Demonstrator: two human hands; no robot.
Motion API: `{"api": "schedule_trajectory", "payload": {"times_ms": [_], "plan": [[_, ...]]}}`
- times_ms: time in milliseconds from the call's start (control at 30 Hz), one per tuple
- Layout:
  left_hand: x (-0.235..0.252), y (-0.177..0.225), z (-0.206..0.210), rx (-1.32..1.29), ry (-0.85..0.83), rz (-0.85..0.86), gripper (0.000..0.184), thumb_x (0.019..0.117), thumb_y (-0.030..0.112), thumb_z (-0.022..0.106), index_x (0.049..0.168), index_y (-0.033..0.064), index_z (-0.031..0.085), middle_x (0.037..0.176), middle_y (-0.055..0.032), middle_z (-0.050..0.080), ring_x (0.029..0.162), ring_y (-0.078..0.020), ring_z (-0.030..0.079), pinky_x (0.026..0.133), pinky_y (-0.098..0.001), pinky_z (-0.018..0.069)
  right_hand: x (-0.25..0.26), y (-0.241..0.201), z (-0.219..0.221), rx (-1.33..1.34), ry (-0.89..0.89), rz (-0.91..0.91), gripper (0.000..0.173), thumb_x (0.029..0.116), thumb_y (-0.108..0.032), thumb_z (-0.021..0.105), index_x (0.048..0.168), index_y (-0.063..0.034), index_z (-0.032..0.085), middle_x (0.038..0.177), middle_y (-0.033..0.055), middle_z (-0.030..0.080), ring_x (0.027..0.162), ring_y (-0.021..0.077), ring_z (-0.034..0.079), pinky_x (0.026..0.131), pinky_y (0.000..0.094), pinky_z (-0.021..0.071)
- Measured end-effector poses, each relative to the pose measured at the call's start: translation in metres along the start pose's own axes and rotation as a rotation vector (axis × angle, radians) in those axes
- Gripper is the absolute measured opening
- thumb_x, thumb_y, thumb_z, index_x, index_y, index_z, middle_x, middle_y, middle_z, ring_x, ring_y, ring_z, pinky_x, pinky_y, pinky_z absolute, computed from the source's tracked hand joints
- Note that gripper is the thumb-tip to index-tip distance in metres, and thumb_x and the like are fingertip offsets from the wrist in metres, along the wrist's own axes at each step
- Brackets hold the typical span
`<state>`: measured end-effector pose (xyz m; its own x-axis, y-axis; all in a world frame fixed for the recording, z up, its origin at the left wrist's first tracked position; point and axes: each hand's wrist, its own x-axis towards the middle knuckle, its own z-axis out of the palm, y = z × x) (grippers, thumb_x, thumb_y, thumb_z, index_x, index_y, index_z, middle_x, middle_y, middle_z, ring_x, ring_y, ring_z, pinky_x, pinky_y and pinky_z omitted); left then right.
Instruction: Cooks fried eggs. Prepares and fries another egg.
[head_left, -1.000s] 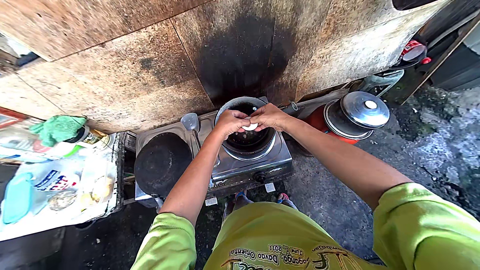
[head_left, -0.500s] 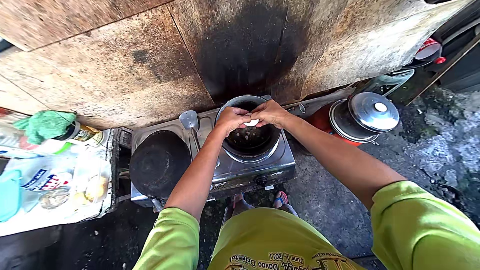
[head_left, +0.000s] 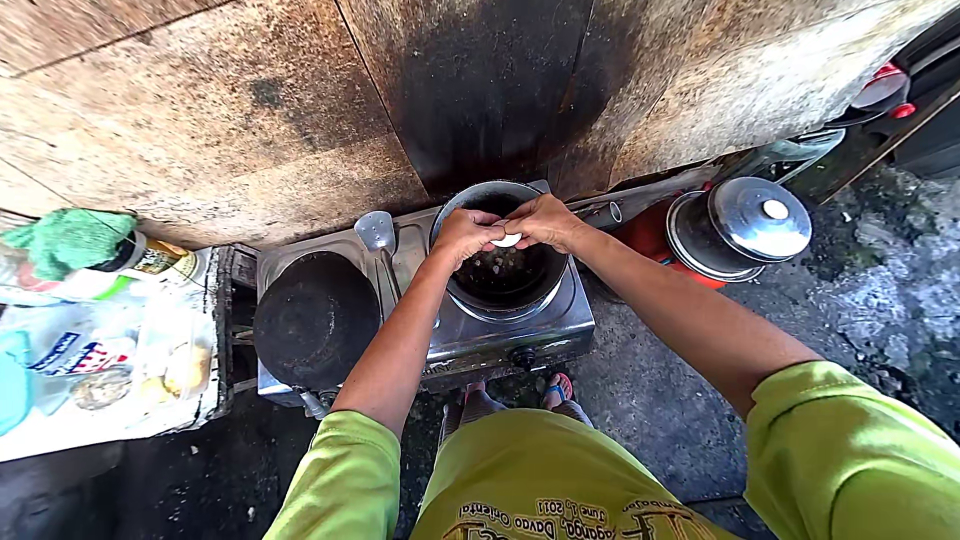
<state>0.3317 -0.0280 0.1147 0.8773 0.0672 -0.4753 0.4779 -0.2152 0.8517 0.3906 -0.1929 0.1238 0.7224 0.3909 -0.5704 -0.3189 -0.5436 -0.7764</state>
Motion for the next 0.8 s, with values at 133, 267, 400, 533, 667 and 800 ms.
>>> {"api": "schedule_trajectory", "payload": {"times_ms": [133,267,400,533,667,800], "plan": [[0.0002,0.0005,-0.0001,-0.006,-0.004,0.005,0.035,0.0894,0.018,0.083,0.12,0.0028,0.073,0.112,-0.0136,0.074,0.089,-0.0189,0.075,0.082,-0.0329,0.063,0.001,-0.0003,-0.0007,-0.013,0.002,0.0,0.03,0.088,-0.017,0.081,0.113,-0.0012,0.074,0.095,0.0123,0.075,0.079,0.0184,0.073,0.077,0.0347,0.0622],[0.0012,0.0002,0.0002,-0.005,0.002,0.015,0.035,0.0889,0.016,0.082,0.12,0.0024,0.073,0.111,-0.0134,0.074,0.088,-0.0189,0.075,0.081,-0.0329,0.0633,0.0018,-0.001,-0.001,-0.033,0.015,-0.004,0.029,0.088,-0.018,0.081,0.111,-0.0016,0.075,0.095,0.0126,0.075,0.078,0.0183,0.073,0.076,0.035,0.0622],[0.0022,0.0,0.0011,-0.005,0.01,0.014,0.034,0.0894,0.016,0.082,0.119,0.0028,0.073,0.112,-0.0137,0.074,0.089,-0.0188,0.075,0.082,-0.0332,0.0635,0.0023,-0.0006,-0.0019,-0.025,0.012,-0.01,0.031,0.0876,-0.018,0.082,0.113,-0.0018,0.074,0.098,0.0133,0.075,0.081,0.0197,0.074,0.079,0.0362,0.0625],[0.0028,0.0,0.0023,-0.023,0.011,0.017,0.035,0.0893,0.015,0.082,0.12,0.0019,0.072,0.114,-0.0149,0.073,0.092,-0.0203,0.075,0.083,-0.0345,0.0635,0.0012,-0.0012,-0.0024,-0.058,0.012,-0.02,0.035,0.0877,-0.019,0.081,0.116,-0.0005,0.072,0.102,0.0155,0.075,0.085,0.0224,0.074,0.082,0.0399,0.0624],[0.0039,-0.0013,0.0024,-0.018,0.007,0.009,0.037,0.0895,0.016,0.082,0.122,0.0019,0.072,0.114,-0.0149,0.073,0.092,-0.0202,0.075,0.083,-0.0341,0.0634,0.0003,-0.0013,-0.0012,-0.081,0.024,-0.025,0.034,0.0873,-0.02,0.082,0.115,-0.0014,0.073,0.101,0.0141,0.075,0.083,0.0206,0.074,0.08,0.0382,0.0623],[0.006,-0.0063,0.003,0.002,-0.017,0.003,0.038,0.0894,0.014,0.082,0.123,0.0008,0.071,0.114,-0.016,0.073,0.091,-0.0197,0.074,0.083,-0.0335,0.0626,0.0064,0.0048,-0.0004,-0.112,-0.004,-0.03,0.036,0.087,-0.019,0.082,0.117,-0.0013,0.073,0.102,0.0144,0.075,0.084,0.0211,0.074,0.082,0.039,0.0624]]}}
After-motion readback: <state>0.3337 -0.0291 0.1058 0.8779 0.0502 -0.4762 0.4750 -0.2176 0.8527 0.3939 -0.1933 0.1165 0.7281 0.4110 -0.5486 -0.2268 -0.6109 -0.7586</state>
